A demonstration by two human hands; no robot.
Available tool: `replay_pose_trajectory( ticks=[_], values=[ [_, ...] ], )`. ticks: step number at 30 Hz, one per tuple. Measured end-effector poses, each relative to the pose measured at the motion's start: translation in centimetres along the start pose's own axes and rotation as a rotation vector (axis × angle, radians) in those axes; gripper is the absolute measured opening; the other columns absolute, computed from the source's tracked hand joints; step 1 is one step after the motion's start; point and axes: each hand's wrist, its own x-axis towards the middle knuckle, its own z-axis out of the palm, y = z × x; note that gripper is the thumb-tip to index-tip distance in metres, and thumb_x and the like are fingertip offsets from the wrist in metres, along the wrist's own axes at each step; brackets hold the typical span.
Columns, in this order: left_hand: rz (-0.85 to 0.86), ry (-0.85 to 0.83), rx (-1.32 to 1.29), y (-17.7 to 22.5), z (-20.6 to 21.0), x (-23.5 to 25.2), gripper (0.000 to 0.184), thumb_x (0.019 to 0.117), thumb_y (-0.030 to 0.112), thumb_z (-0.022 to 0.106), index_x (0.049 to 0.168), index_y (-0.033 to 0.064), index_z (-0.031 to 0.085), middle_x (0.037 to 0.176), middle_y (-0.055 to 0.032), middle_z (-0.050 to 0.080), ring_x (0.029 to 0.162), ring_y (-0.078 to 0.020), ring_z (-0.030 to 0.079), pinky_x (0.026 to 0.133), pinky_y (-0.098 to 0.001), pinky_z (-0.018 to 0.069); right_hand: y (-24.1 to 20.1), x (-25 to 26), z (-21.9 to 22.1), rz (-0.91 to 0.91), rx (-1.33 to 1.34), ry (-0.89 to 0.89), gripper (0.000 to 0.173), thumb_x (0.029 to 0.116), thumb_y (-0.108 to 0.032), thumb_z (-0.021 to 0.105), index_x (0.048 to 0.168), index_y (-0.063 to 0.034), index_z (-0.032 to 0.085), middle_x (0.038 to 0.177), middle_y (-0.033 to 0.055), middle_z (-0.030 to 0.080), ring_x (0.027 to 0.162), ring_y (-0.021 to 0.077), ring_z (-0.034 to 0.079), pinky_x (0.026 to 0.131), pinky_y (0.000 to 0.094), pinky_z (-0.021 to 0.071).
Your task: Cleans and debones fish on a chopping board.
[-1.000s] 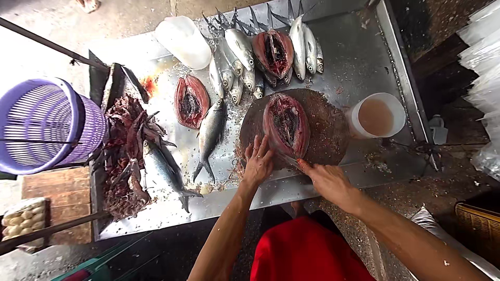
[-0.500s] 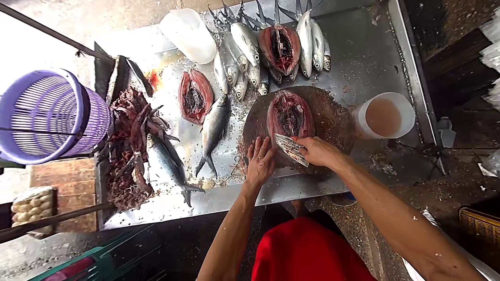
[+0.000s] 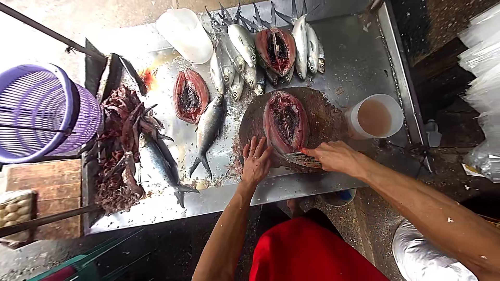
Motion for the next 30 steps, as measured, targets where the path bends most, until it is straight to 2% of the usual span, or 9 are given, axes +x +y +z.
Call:
replay_pose_trajectory(
  ticks=[6,12,16,18,20,22,25,28,30],
  values=[
    [-0.010,-0.052,-0.005,-0.1,-0.2,0.0,0.038,0.1055,0.031,0.042,0.134,0.0274,0.066,0.164,-0.0056,0.039,0.156,-0.0336,0.023,0.123,-0.0621,0.0140,-0.4,-1.8,2.2,-0.001,-0.010,0.049,0.071,0.0976,-0.006,0.054,0.161,-0.0327,0.036,0.109,0.0238,0.070,0.099,0.0462,0.068,0.079,0.0640,0.0514],
    [-0.055,-0.157,-0.044,3.5,-1.4,-0.7,0.048,0.1041,0.036,0.038,0.144,0.0194,0.058,0.161,-0.0126,0.042,0.154,-0.0377,0.030,0.121,-0.0631,0.0212,-1.9,-4.1,3.7,0.116,0.110,0.083,0.060,0.1026,-0.015,0.051,0.159,-0.0327,0.040,0.113,0.0228,0.070,0.102,0.0460,0.068,0.083,0.0649,0.0523],
    [0.092,-0.158,-0.205,6.8,-2.3,-2.8,0.050,0.1032,0.036,0.041,0.142,0.0098,0.059,0.154,-0.0113,0.052,0.149,-0.0328,0.040,0.121,-0.0553,0.0305,0.3,-5.9,6.8,0.127,0.444,0.186,0.054,0.1071,-0.022,0.047,0.160,-0.0262,0.039,0.130,0.0180,0.068,0.117,0.0377,0.067,0.102,0.0605,0.0493],
    [-0.001,-0.071,-0.165,6.6,-2.6,-1.9,0.056,0.1026,0.036,0.042,0.147,0.0034,0.054,0.155,-0.0152,0.050,0.149,-0.0363,0.040,0.121,-0.0578,0.0298,0.9,-6.1,9.3,0.105,0.598,0.319,0.053,0.1069,-0.021,0.047,0.159,-0.0181,0.042,0.141,0.0145,0.063,0.126,0.0317,0.064,0.110,0.0539,0.0464],
    [-0.154,-0.051,-0.044,5.3,-2.2,0.6,0.065,0.1040,0.040,0.037,0.154,-0.0015,0.041,0.162,-0.0213,0.038,0.153,-0.0407,0.030,0.123,-0.0599,0.0241,0.7,-6.0,11.2,0.123,0.697,0.405,0.053,0.1064,-0.020,0.047,0.158,-0.0140,0.042,0.146,0.0131,0.060,0.130,0.0281,0.062,0.113,0.0500,0.0457],
    [-0.224,-0.101,0.029,3.7,-1.6,3.7,0.072,0.1063,0.047,0.030,0.160,-0.0017,0.028,0.168,-0.0217,0.022,0.157,-0.0395,0.017,0.125,-0.0581,0.0179,0.4,-6.0,12.8,0.149,0.778,0.452,0.053,0.1063,-0.018,0.048,0.158,-0.0113,0.041,0.153,0.0100,0.054,0.119,0.0237,0.068,0.105,0.0456,0.0525],
    [-0.185,-0.148,0.065,2.5,-0.5,6.9,0.077,0.1060,0.051,0.025,0.162,-0.0011,0.016,0.171,-0.0200,0.010,0.159,-0.0356,0.007,0.127,-0.0547,0.0140,-0.3,-5.8,14.8,0.182,0.915,0.503,0.052,0.1065,-0.017,0.048,0.158,-0.0117,0.042,0.151,0.0083,0.056,0.079,0.0164,0.070,0.073,0.0380,0.0596],
    [-0.142,-0.201,0.092,4.2,0.6,5.3,0.083,0.1055,0.055,0.022,0.161,-0.0055,0.011,0.170,-0.0252,0.006,0.159,-0.0373,0.005,0.128,-0.0538,0.0110,-0.5,-5.7,15.9,0.206,0.953,0.531,0.053,0.1063,-0.017,0.048,0.158,-0.0130,0.042,0.152,0.0075,0.055,0.079,0.0158,0.070,0.072,0.0374,0.0597],
    [-0.116,-0.248,0.100,6.6,0.4,2.5,0.086,0.1042,0.057,0.024,0.159,-0.0087,0.019,0.168,-0.0294,0.013,0.157,-0.0417,0.014,0.127,-0.0559,0.0153,-0.5,-5.3,15.8,0.214,0.953,0.544,0.054,0.1057,-0.020,0.051,0.158,-0.0140,0.042,0.147,0.0098,0.059,0.076,0.0172,0.070,0.071,0.0391,0.0600]
  ],
)
